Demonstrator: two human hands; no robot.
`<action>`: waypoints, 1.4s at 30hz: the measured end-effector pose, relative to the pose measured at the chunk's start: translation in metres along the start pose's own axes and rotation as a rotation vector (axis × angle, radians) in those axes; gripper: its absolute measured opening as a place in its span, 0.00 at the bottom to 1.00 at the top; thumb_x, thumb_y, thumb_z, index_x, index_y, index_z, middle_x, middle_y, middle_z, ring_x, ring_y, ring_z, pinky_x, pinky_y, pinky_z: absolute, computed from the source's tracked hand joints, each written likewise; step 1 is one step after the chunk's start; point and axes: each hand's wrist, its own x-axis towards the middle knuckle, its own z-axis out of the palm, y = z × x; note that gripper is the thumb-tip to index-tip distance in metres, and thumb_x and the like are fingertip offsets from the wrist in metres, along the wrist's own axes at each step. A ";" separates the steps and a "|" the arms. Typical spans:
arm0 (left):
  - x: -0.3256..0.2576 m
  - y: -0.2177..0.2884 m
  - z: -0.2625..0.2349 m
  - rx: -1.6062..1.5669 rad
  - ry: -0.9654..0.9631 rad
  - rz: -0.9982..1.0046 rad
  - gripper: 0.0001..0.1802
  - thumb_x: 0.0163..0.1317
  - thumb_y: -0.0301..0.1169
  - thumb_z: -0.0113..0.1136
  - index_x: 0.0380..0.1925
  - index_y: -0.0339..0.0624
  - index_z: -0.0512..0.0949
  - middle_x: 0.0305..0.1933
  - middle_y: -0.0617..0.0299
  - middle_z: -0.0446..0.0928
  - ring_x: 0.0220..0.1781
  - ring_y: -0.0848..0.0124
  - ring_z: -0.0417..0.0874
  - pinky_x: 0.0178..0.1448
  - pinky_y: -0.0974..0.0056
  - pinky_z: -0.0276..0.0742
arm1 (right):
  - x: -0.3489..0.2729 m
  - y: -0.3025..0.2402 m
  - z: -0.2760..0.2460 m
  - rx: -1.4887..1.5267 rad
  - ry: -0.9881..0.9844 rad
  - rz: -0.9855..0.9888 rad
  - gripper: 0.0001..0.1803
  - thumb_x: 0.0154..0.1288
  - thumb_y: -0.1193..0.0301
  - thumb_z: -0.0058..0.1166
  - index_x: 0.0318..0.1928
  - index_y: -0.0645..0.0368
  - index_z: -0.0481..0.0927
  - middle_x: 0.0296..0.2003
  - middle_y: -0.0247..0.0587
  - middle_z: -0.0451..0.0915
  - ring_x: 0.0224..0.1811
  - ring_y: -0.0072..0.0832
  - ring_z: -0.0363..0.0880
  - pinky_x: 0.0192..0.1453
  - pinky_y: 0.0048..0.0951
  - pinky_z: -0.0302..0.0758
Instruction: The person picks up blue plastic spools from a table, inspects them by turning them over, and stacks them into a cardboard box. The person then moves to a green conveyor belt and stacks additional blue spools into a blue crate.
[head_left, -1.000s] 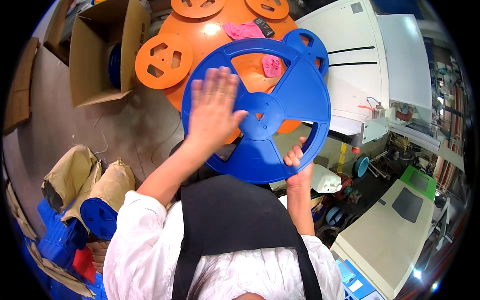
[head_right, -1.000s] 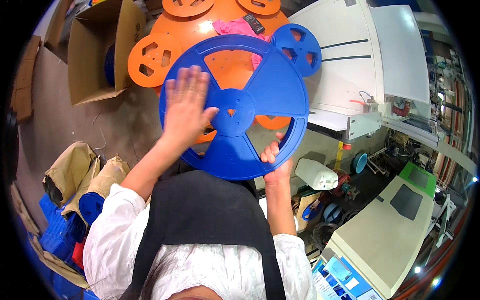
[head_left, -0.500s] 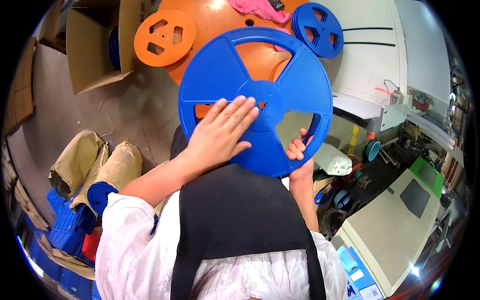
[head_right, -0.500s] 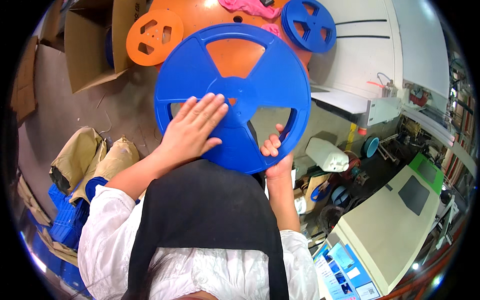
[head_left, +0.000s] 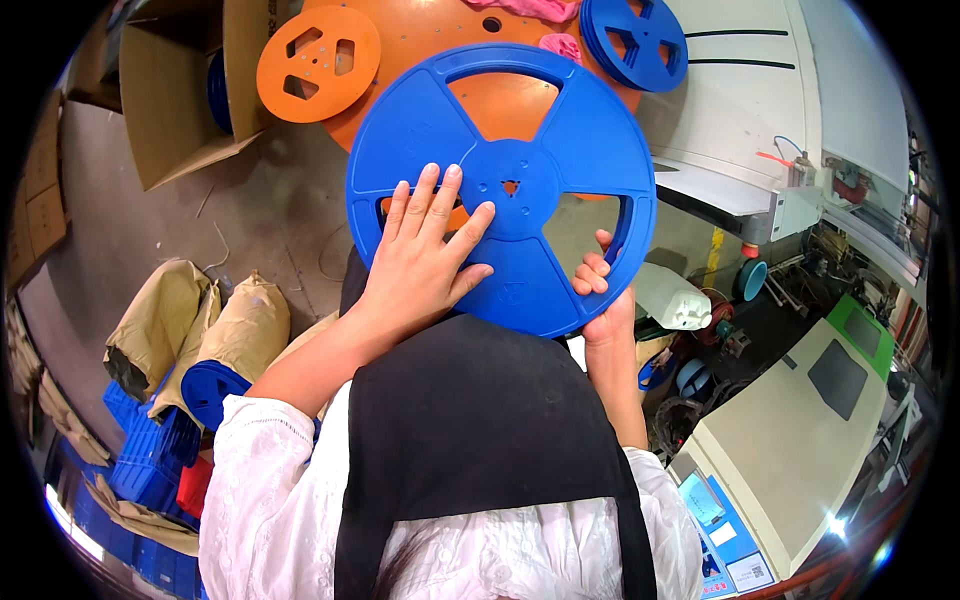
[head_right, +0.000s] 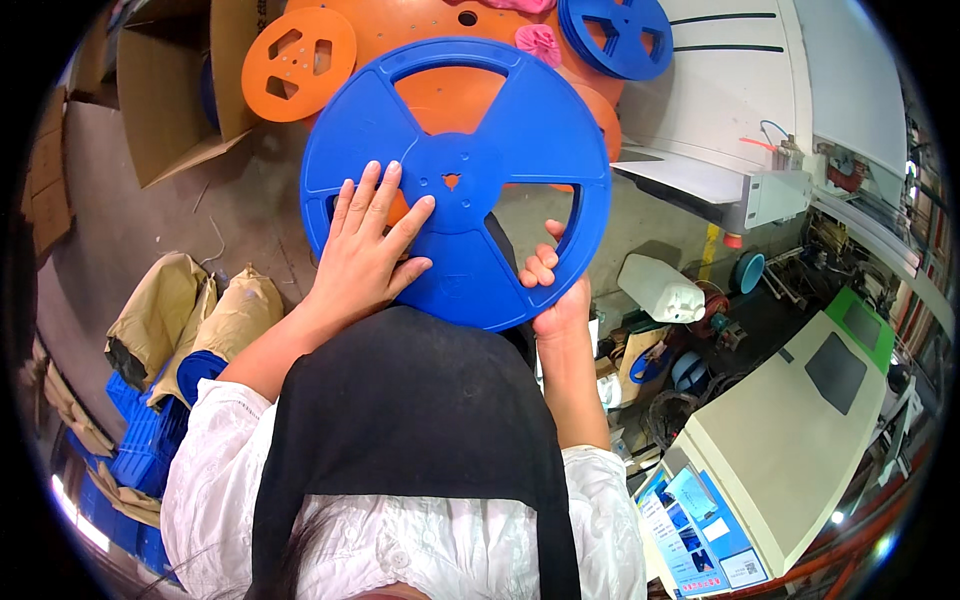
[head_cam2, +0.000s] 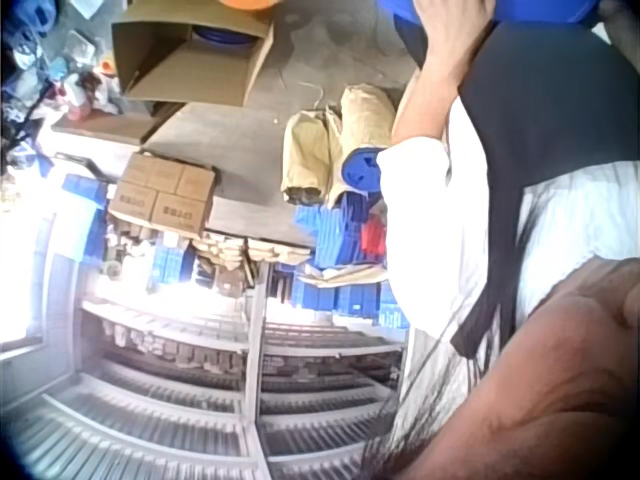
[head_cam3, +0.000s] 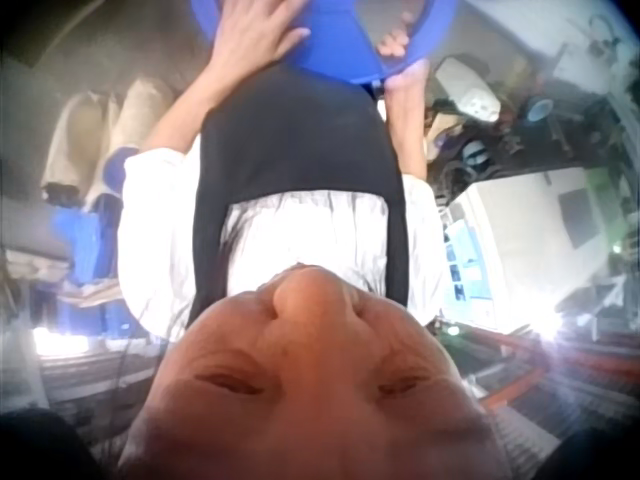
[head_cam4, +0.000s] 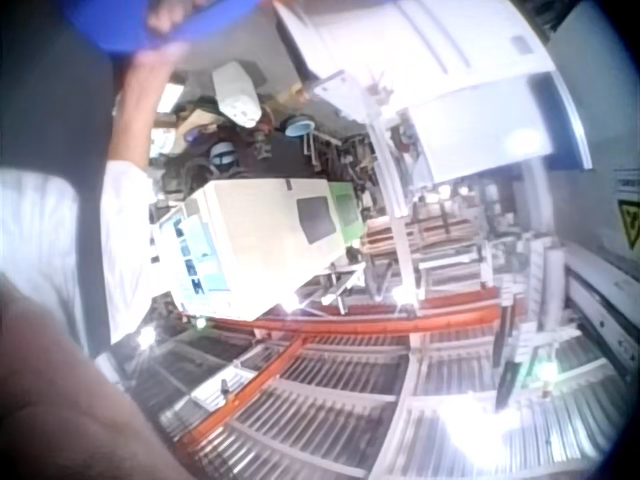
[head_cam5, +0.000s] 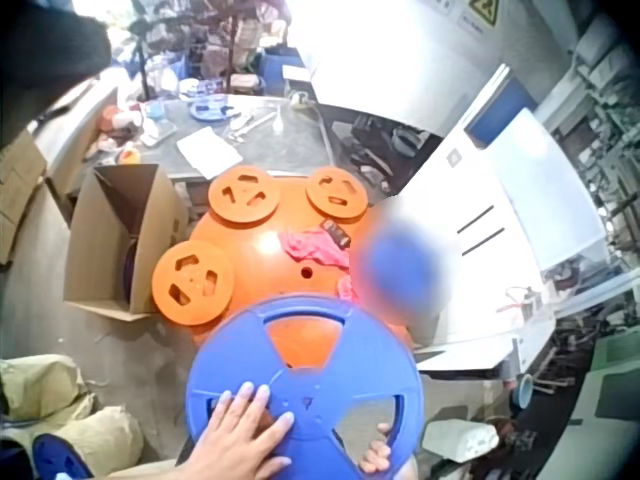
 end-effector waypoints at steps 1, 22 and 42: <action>0.000 0.000 0.001 -0.003 -0.004 -0.005 0.34 0.54 0.47 0.65 0.62 0.57 0.69 0.73 0.44 0.52 0.75 0.47 0.48 0.74 0.43 0.45 | 0.000 0.000 0.000 -0.004 0.007 0.001 0.15 0.72 0.67 0.41 0.54 0.57 0.71 0.22 0.34 0.71 0.18 0.22 0.69 0.25 0.28 0.71; 0.017 0.010 0.000 0.034 0.111 -0.036 0.31 0.57 0.51 0.60 0.63 0.73 0.68 0.76 0.43 0.42 0.77 0.44 0.38 0.74 0.40 0.36 | -0.010 -0.002 0.022 -0.194 -0.058 -0.129 0.16 0.72 0.64 0.40 0.52 0.60 0.71 0.19 0.33 0.69 0.15 0.23 0.67 0.22 0.29 0.70; -0.006 -0.001 0.009 -0.033 0.152 -0.158 0.29 0.59 0.45 0.61 0.62 0.66 0.70 0.77 0.47 0.40 0.77 0.45 0.36 0.74 0.41 0.35 | -0.018 0.002 0.031 -0.254 -0.009 -0.169 0.17 0.72 0.62 0.40 0.52 0.61 0.71 0.19 0.34 0.70 0.16 0.25 0.68 0.24 0.31 0.73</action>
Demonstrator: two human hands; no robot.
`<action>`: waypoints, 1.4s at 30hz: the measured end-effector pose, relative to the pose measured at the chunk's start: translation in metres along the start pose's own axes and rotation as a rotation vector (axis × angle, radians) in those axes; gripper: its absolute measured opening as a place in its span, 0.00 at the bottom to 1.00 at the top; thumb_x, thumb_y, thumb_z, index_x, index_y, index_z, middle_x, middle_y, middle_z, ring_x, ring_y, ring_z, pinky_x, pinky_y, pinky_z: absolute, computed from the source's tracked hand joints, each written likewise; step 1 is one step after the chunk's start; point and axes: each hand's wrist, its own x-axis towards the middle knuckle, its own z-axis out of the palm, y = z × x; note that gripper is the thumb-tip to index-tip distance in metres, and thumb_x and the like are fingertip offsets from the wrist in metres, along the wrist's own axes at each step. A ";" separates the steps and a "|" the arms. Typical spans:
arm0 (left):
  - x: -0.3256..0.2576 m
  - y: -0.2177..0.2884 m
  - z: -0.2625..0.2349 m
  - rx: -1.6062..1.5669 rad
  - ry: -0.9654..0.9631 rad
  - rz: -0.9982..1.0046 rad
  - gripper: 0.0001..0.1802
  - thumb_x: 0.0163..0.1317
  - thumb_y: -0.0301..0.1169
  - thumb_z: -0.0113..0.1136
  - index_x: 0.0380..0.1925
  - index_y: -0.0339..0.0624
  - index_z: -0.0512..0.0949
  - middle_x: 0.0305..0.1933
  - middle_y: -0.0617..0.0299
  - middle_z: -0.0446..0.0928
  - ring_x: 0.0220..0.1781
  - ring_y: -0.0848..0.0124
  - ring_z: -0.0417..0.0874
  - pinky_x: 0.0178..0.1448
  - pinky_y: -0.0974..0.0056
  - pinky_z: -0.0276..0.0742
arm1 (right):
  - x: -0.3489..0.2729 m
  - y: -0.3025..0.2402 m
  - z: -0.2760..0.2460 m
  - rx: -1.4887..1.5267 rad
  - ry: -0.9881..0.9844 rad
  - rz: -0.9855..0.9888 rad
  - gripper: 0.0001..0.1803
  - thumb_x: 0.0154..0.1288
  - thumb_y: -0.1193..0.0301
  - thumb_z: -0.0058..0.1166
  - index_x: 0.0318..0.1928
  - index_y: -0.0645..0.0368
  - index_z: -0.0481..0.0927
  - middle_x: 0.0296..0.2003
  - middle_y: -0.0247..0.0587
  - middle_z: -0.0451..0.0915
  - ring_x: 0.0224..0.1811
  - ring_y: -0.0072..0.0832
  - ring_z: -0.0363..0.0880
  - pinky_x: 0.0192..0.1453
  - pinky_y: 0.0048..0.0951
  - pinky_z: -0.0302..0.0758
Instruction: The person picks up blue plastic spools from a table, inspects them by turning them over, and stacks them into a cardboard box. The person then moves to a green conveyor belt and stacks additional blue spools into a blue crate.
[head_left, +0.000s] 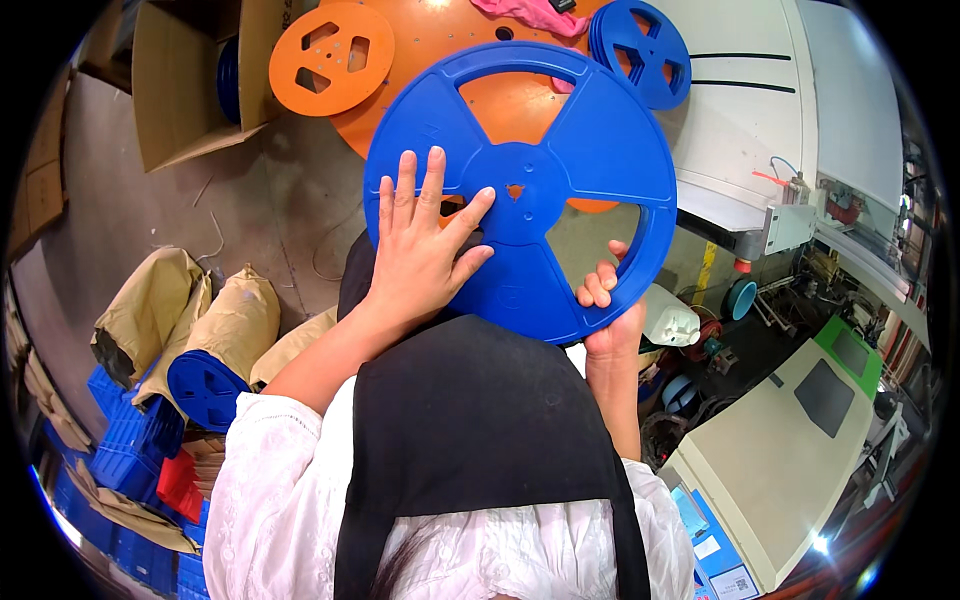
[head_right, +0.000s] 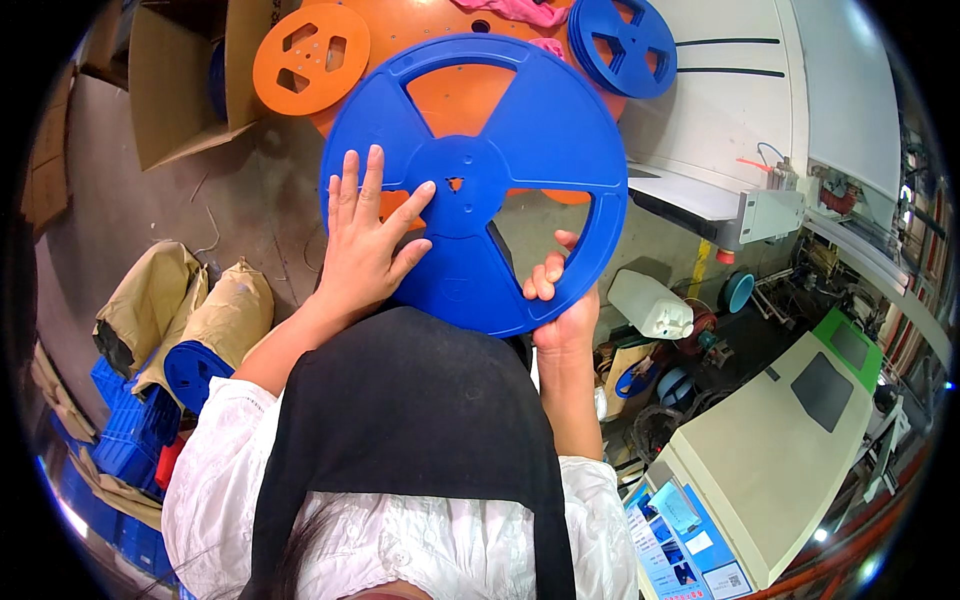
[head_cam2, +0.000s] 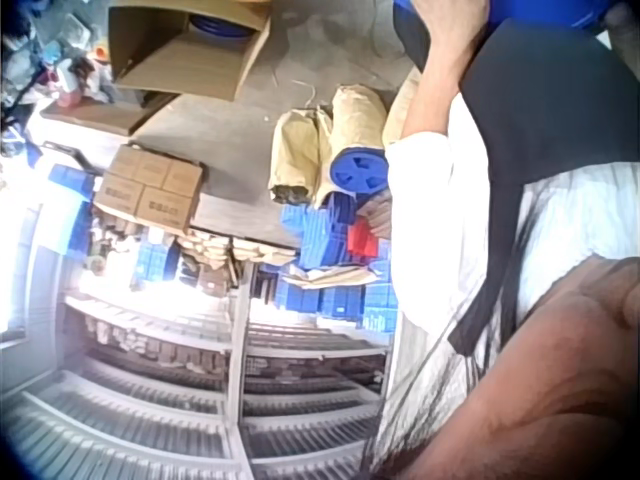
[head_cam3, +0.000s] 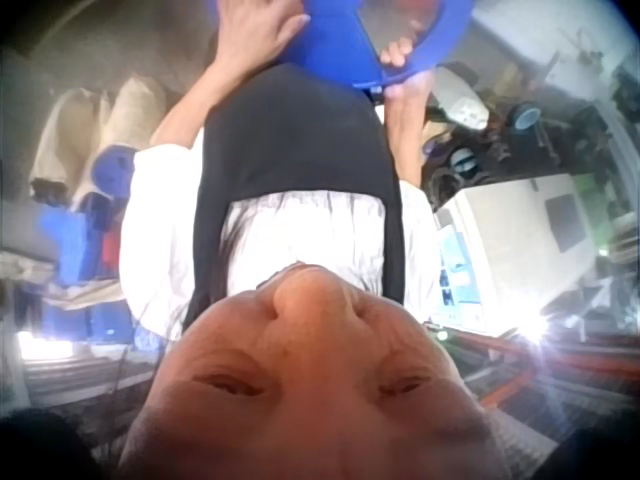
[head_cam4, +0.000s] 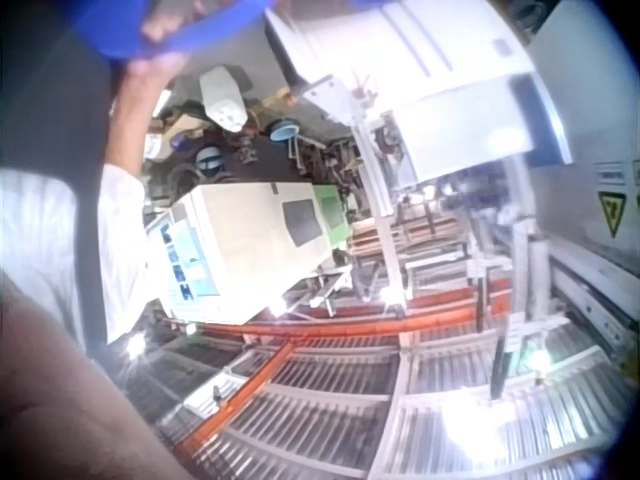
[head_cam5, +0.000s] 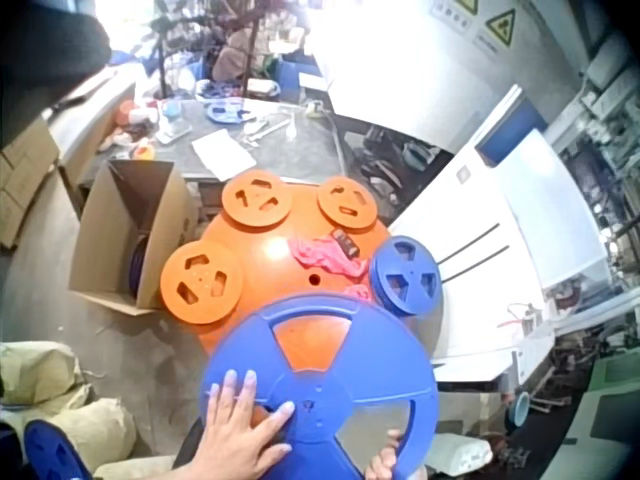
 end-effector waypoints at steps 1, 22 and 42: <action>-0.001 0.000 0.001 -0.008 -0.005 0.002 0.29 0.58 0.45 0.61 0.62 0.66 0.70 0.77 0.47 0.40 0.77 0.44 0.36 0.74 0.41 0.35 | 0.000 0.000 0.000 0.001 0.012 0.005 0.17 0.72 0.62 0.41 0.52 0.60 0.72 0.19 0.34 0.70 0.16 0.24 0.68 0.24 0.31 0.73; -0.019 -0.005 0.002 -0.103 -0.128 0.009 0.26 0.59 0.46 0.61 0.59 0.65 0.73 0.77 0.48 0.39 0.78 0.46 0.34 0.75 0.42 0.35 | -0.001 0.004 0.001 0.014 0.123 0.036 0.16 0.72 0.61 0.42 0.50 0.59 0.73 0.20 0.34 0.71 0.17 0.24 0.69 0.24 0.30 0.73; 0.023 0.024 0.022 -0.188 -0.024 0.138 0.46 0.57 0.48 0.61 0.68 0.34 0.54 0.74 0.43 0.48 0.77 0.49 0.44 0.75 0.43 0.38 | -0.008 0.003 0.003 -0.048 0.079 -0.016 0.13 0.71 0.66 0.43 0.50 0.57 0.73 0.20 0.32 0.67 0.16 0.22 0.66 0.23 0.28 0.71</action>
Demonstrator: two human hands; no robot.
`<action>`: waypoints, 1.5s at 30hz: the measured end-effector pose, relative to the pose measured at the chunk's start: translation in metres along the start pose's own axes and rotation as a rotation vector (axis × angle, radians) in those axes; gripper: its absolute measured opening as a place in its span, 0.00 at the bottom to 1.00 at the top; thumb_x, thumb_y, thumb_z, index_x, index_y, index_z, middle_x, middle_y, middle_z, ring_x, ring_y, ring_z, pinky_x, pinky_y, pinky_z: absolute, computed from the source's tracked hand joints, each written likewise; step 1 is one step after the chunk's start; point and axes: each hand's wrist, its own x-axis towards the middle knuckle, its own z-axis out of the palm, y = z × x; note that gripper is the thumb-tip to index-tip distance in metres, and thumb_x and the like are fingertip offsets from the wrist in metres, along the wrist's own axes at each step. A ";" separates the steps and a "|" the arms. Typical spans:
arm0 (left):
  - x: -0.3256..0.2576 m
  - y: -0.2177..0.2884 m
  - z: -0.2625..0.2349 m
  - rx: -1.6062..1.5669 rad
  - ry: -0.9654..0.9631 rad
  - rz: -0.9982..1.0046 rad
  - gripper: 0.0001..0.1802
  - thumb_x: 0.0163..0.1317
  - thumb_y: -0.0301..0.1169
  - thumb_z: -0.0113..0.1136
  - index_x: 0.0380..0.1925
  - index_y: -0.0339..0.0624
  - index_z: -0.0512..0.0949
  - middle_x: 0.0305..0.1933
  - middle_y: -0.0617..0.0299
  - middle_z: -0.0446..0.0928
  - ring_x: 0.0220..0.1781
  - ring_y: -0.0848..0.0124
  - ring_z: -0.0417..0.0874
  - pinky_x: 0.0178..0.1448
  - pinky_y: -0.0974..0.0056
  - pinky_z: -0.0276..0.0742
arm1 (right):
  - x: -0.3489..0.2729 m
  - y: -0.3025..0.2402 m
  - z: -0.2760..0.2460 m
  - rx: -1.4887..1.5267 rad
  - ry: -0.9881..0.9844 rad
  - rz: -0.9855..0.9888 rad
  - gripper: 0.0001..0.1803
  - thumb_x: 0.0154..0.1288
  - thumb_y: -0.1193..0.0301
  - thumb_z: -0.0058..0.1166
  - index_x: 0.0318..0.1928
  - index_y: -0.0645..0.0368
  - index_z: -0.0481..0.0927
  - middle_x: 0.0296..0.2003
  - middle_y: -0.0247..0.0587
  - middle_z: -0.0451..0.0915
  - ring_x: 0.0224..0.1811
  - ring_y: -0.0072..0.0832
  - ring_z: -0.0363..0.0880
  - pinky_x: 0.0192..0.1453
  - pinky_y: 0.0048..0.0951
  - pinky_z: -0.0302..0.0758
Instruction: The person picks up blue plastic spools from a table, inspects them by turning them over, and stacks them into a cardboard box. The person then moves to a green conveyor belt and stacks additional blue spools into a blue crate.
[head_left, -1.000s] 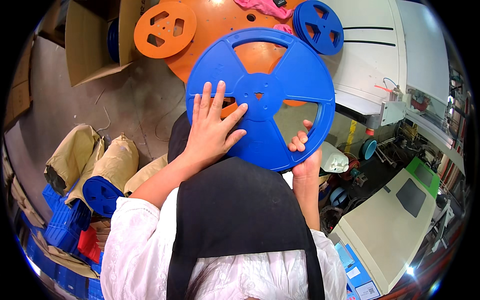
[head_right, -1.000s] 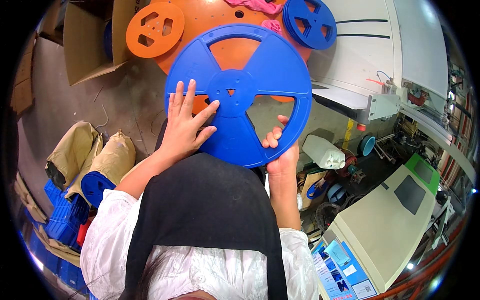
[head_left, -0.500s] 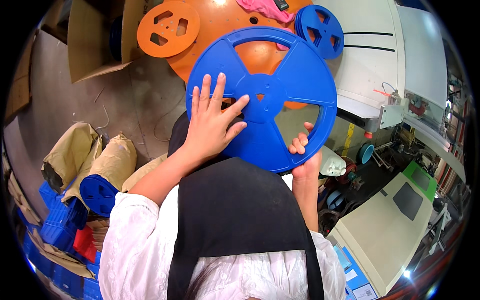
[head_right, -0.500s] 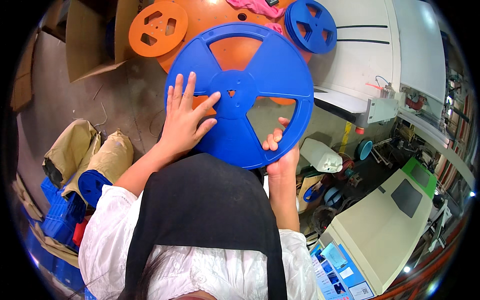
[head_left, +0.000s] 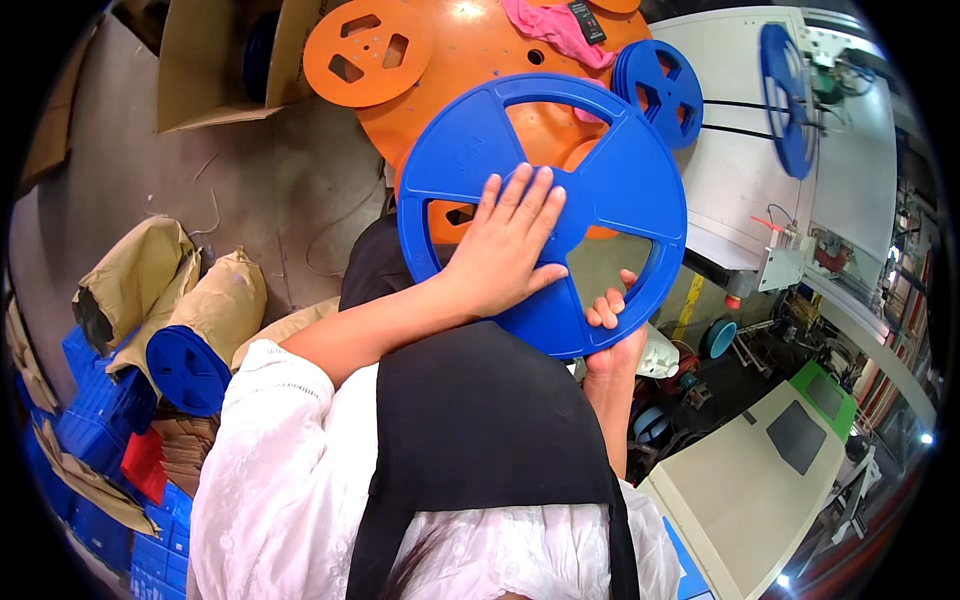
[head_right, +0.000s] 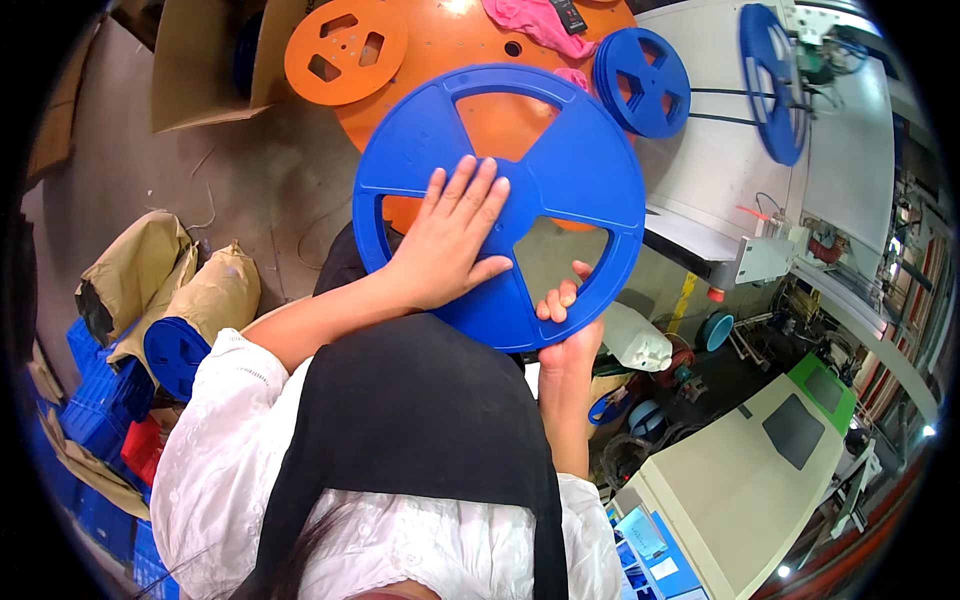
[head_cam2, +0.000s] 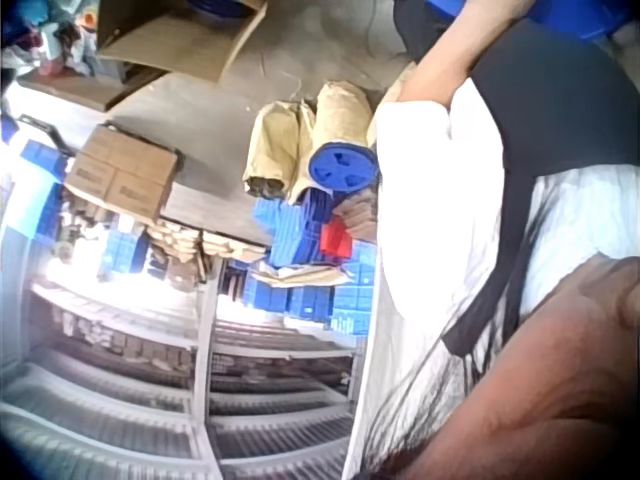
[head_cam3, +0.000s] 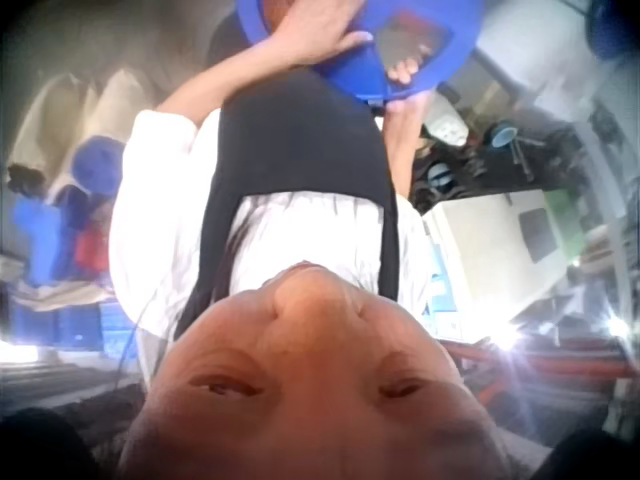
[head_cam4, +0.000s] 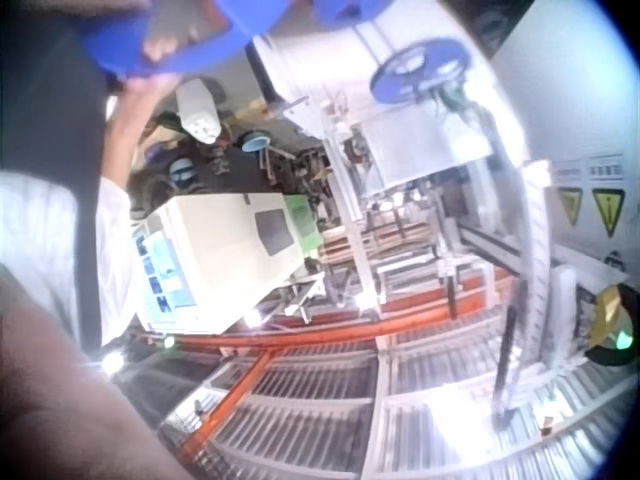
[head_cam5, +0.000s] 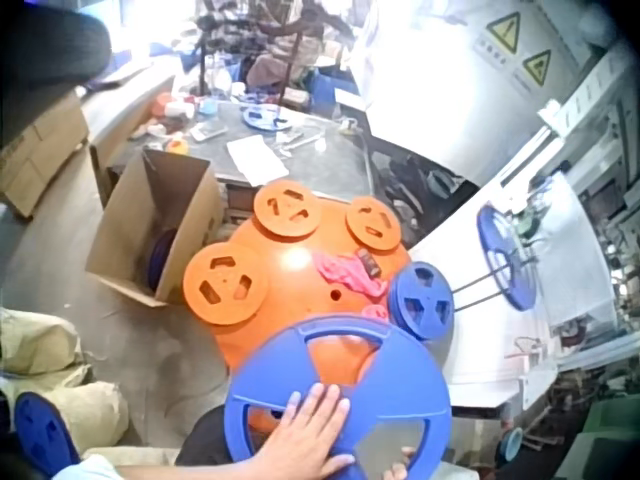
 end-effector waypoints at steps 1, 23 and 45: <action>0.000 0.002 0.002 -0.013 -0.014 0.033 0.46 0.57 0.48 0.61 0.68 0.34 0.54 0.74 0.43 0.49 0.77 0.50 0.44 0.75 0.43 0.38 | 0.000 0.001 0.000 0.005 -0.001 0.003 0.13 0.71 0.66 0.43 0.51 0.57 0.73 0.20 0.32 0.67 0.16 0.22 0.65 0.23 0.28 0.71; 0.002 -0.112 -0.037 0.193 0.220 -0.424 0.30 0.69 0.45 0.48 0.67 0.47 0.61 0.73 0.54 0.55 0.76 0.54 0.50 0.75 0.48 0.45 | 0.003 -0.004 -0.031 0.122 -0.164 -0.049 0.13 0.71 0.68 0.41 0.51 0.56 0.72 0.20 0.31 0.67 0.15 0.21 0.64 0.22 0.26 0.68; 0.009 -0.123 -0.036 -1.432 0.188 -0.741 0.09 0.62 0.30 0.59 0.39 0.36 0.77 0.34 0.64 0.79 0.33 0.77 0.79 0.39 0.73 0.77 | -0.008 -0.006 -0.008 -0.074 -0.059 -0.106 0.14 0.72 0.65 0.41 0.51 0.59 0.72 0.19 0.32 0.68 0.15 0.21 0.66 0.23 0.27 0.68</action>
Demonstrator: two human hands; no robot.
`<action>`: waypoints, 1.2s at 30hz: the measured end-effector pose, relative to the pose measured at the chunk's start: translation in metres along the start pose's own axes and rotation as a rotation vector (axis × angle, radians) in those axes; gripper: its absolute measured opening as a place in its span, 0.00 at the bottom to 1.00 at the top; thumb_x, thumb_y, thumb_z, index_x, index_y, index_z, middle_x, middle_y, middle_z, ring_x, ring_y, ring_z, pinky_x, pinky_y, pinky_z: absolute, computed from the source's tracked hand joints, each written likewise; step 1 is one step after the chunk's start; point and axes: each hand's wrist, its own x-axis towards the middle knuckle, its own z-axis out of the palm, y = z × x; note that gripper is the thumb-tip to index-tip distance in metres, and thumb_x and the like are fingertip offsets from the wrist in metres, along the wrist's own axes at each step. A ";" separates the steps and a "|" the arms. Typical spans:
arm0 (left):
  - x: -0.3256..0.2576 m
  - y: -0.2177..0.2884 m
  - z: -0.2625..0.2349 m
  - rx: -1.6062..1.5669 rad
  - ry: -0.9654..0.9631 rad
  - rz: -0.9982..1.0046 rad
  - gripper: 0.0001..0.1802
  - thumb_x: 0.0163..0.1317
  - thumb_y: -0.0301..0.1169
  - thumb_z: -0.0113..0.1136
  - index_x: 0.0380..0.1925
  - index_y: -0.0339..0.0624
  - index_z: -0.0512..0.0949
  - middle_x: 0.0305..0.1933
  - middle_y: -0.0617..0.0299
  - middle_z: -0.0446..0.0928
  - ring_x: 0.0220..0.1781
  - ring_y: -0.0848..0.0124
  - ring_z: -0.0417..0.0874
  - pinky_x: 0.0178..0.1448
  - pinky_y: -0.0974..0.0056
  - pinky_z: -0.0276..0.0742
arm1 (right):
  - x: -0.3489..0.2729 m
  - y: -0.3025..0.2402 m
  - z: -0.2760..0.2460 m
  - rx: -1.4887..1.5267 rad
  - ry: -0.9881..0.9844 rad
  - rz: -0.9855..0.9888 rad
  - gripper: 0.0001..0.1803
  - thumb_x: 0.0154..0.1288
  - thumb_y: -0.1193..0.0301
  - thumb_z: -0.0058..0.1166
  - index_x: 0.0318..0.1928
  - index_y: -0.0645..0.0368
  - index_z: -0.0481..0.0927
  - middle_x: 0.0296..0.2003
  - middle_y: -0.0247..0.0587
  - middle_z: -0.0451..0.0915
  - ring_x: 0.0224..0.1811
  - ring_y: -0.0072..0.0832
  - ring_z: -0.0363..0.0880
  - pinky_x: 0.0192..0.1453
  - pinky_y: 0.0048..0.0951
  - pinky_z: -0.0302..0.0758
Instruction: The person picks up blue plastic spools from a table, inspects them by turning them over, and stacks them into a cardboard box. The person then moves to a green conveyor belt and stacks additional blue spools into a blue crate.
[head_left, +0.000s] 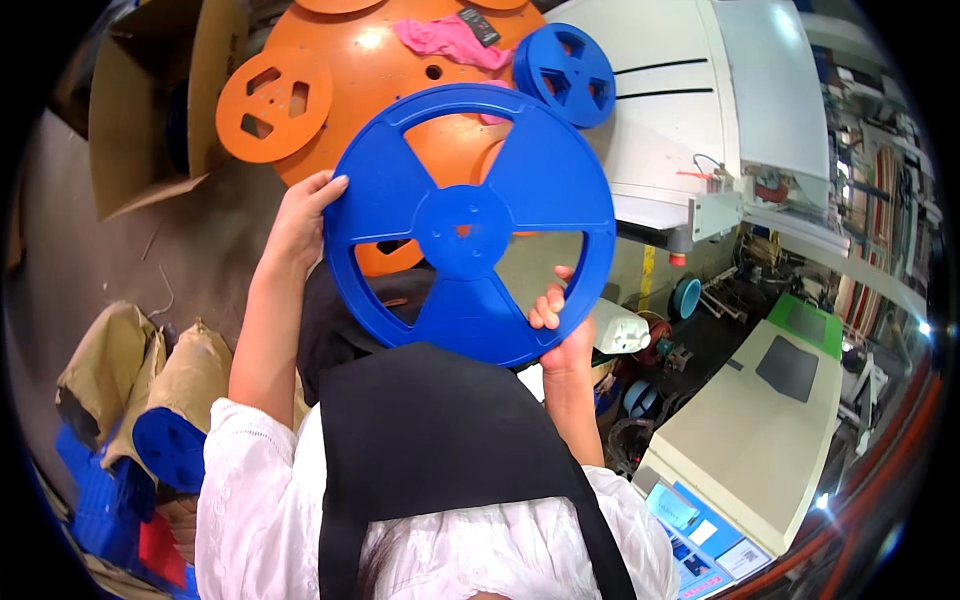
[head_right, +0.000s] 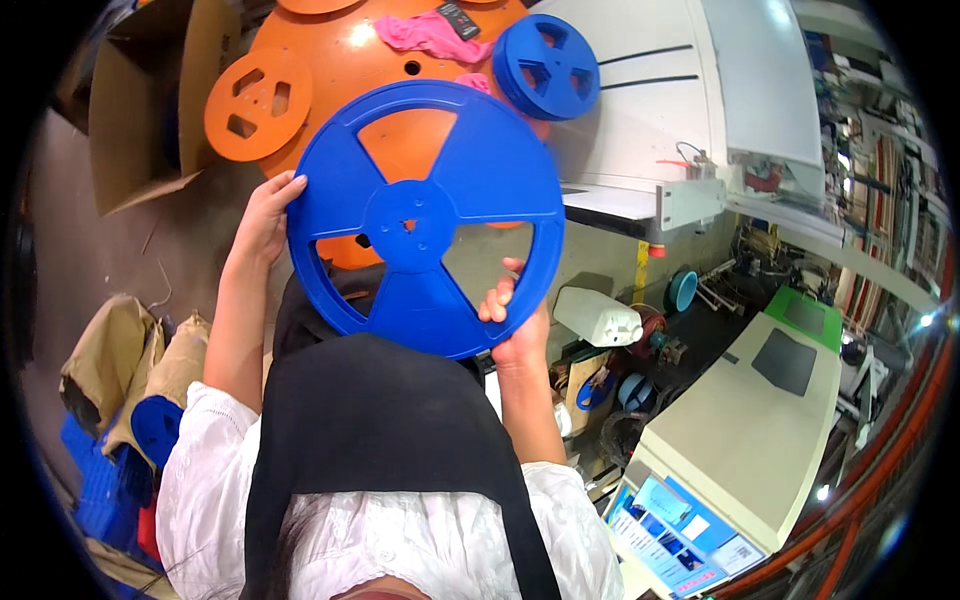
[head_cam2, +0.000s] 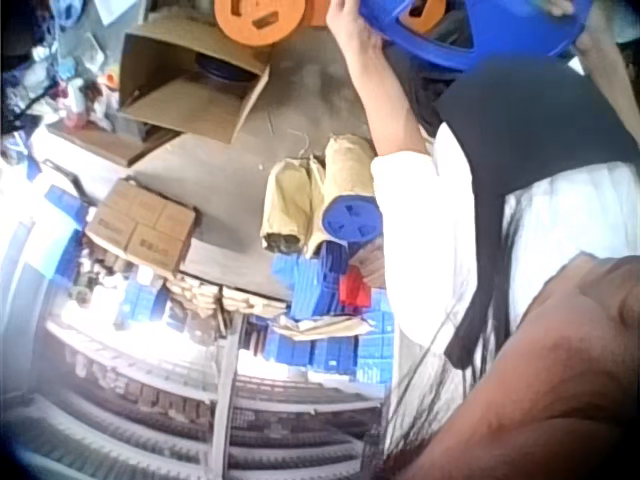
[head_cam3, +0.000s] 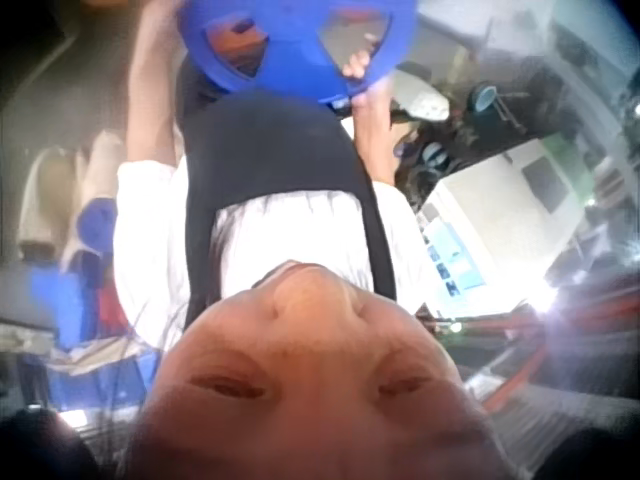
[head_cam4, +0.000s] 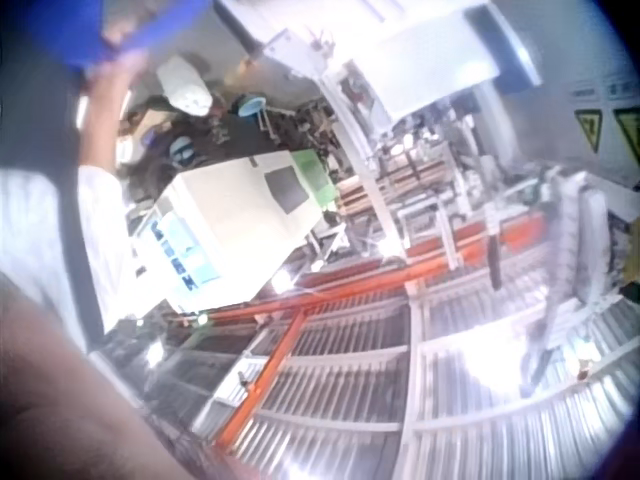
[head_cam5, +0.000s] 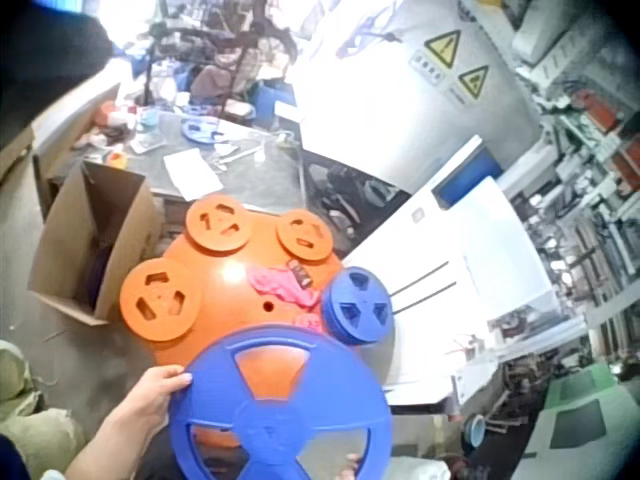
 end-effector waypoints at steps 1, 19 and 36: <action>0.001 -0.002 -0.004 -0.001 -0.006 -0.015 0.09 0.62 0.29 0.59 0.39 0.36 0.77 0.34 0.64 0.79 0.34 0.77 0.79 0.40 0.72 0.77 | -0.001 -0.001 0.005 -0.011 0.006 -0.002 0.15 0.72 0.65 0.41 0.51 0.59 0.72 0.19 0.32 0.69 0.15 0.22 0.66 0.23 0.27 0.69; -0.005 -0.008 0.000 -0.235 0.110 -0.011 0.24 0.70 0.45 0.50 0.39 0.31 0.78 0.32 0.59 0.80 0.32 0.75 0.80 0.36 0.71 0.79 | 0.016 0.003 -0.023 0.160 -0.052 0.095 0.15 0.72 0.68 0.38 0.53 0.59 0.72 0.22 0.32 0.69 0.17 0.20 0.67 0.24 0.26 0.69; 0.007 -0.050 0.013 0.569 0.154 0.411 0.32 0.66 0.49 0.52 0.63 0.41 0.64 0.68 0.51 0.60 0.61 0.65 0.69 0.61 0.60 0.67 | 0.020 -0.001 0.057 -0.102 -0.124 -0.176 0.21 0.72 0.54 0.41 0.51 0.58 0.73 0.24 0.34 0.72 0.23 0.25 0.73 0.31 0.32 0.75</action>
